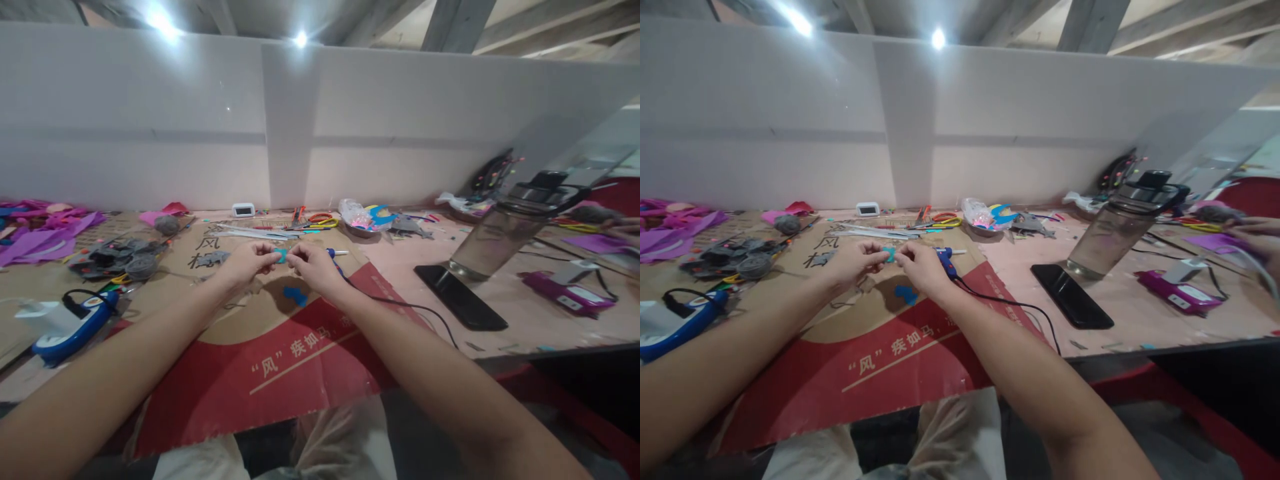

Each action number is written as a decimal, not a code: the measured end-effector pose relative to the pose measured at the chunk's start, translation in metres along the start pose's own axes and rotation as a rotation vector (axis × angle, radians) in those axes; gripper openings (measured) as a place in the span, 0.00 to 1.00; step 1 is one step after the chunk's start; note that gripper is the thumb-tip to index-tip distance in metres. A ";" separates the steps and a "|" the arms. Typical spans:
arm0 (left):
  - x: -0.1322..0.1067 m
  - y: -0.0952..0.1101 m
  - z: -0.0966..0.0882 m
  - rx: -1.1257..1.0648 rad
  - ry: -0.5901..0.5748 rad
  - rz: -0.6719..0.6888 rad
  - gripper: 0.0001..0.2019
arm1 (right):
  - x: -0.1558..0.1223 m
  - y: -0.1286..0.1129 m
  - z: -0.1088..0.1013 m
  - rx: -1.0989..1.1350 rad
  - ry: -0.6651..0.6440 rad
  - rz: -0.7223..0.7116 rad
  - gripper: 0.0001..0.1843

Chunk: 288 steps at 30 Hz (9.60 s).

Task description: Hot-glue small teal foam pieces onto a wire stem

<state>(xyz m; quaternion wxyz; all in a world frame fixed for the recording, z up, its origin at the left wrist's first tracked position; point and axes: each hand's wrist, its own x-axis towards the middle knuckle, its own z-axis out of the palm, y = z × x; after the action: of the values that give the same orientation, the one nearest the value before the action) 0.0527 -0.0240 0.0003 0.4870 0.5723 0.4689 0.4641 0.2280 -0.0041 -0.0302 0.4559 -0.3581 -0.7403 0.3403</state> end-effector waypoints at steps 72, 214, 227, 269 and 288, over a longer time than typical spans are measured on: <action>-0.011 -0.011 -0.014 0.252 0.119 -0.211 0.06 | 0.008 -0.033 -0.010 -0.239 0.283 -0.185 0.16; -0.020 0.000 -0.004 -0.495 0.175 -0.137 0.04 | -0.013 -0.058 0.023 -0.531 -0.006 -0.337 0.05; -0.024 0.003 -0.005 -0.293 0.243 -0.118 0.08 | -0.005 -0.042 0.030 0.055 0.010 -0.001 0.07; -0.026 0.002 0.002 -0.124 0.064 -0.105 0.08 | 0.002 -0.029 0.008 -0.384 0.071 -0.199 0.04; -0.027 -0.003 -0.001 -0.001 0.044 -0.020 0.13 | 0.001 -0.030 0.010 -0.365 0.089 -0.164 0.04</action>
<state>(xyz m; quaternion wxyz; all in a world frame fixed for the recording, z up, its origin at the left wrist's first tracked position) 0.0483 -0.0507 -0.0045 0.4815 0.5571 0.4851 0.4717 0.2121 -0.0202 -0.0086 0.4419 -0.3882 -0.7954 0.1461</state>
